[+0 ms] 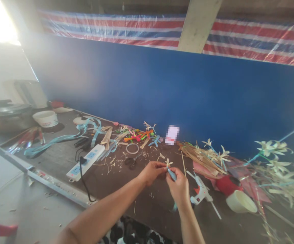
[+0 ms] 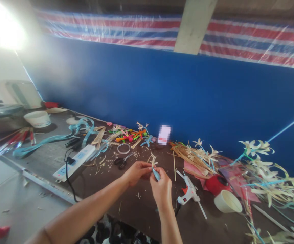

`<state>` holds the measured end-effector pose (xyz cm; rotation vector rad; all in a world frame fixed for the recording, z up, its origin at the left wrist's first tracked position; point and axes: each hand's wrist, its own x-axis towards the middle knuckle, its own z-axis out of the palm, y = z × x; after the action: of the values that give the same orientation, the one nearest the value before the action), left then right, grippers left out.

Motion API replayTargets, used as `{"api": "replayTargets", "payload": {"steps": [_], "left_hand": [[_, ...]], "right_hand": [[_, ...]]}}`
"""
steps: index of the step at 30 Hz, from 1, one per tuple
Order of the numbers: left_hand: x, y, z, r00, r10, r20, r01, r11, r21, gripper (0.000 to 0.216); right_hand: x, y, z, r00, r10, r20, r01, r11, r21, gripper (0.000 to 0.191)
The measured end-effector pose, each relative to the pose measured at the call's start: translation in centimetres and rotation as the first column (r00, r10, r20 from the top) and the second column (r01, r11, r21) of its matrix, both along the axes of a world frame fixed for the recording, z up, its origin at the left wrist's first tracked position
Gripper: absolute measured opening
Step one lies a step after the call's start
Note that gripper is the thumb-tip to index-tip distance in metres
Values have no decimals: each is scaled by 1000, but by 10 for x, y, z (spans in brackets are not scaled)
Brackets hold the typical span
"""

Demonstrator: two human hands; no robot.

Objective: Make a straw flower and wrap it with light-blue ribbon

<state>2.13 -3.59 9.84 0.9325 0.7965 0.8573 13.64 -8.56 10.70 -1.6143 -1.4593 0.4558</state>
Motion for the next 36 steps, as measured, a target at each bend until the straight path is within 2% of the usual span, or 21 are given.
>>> {"api": "replayTargets", "payload": {"steps": [2, 5, 8, 10, 13, 16, 24, 30, 36], "left_hand": [[1, -1, -1, 999, -10, -36, 12, 999, 46, 40], [3, -2, -4, 983, 60, -172, -22, 977, 214, 35], [4, -3, -7, 928, 203, -313, -59, 908, 416, 30], [4, -4, -8, 887, 289, -362, -75, 861, 503, 26], [4, -5, -8, 848, 356, -393, -80, 818, 569, 23], [3, -7, -7, 839, 373, -395, -69, 795, 603, 21], [7, -7, -16, 856, 382, -348, -110, 792, 600, 21], [7, -5, -19, 916, 285, -282, -114, 859, 500, 21], [5, -1, -10, 971, 157, -180, -99, 950, 296, 20]], "right_hand": [[1, 0, -1, 1000, -1, 15, 1, 1000, 1, 14], [2, -1, -3, 997, -33, 66, 33, 999, -1, 12], [0, -2, -3, 992, -56, 115, 55, 998, 9, 11], [-1, -3, -2, 992, -46, 118, 44, 999, 18, 12], [-1, -3, -2, 994, -22, 107, 19, 999, 31, 15], [-1, -3, -5, 989, -24, 144, 17, 998, 53, 17], [-2, -3, -12, 972, -23, 232, -5, 993, 121, 19], [-1, -4, -14, 980, 12, 197, -36, 993, 115, 20], [-1, -2, -14, 967, -20, 254, -3, 996, 91, 15]]}}
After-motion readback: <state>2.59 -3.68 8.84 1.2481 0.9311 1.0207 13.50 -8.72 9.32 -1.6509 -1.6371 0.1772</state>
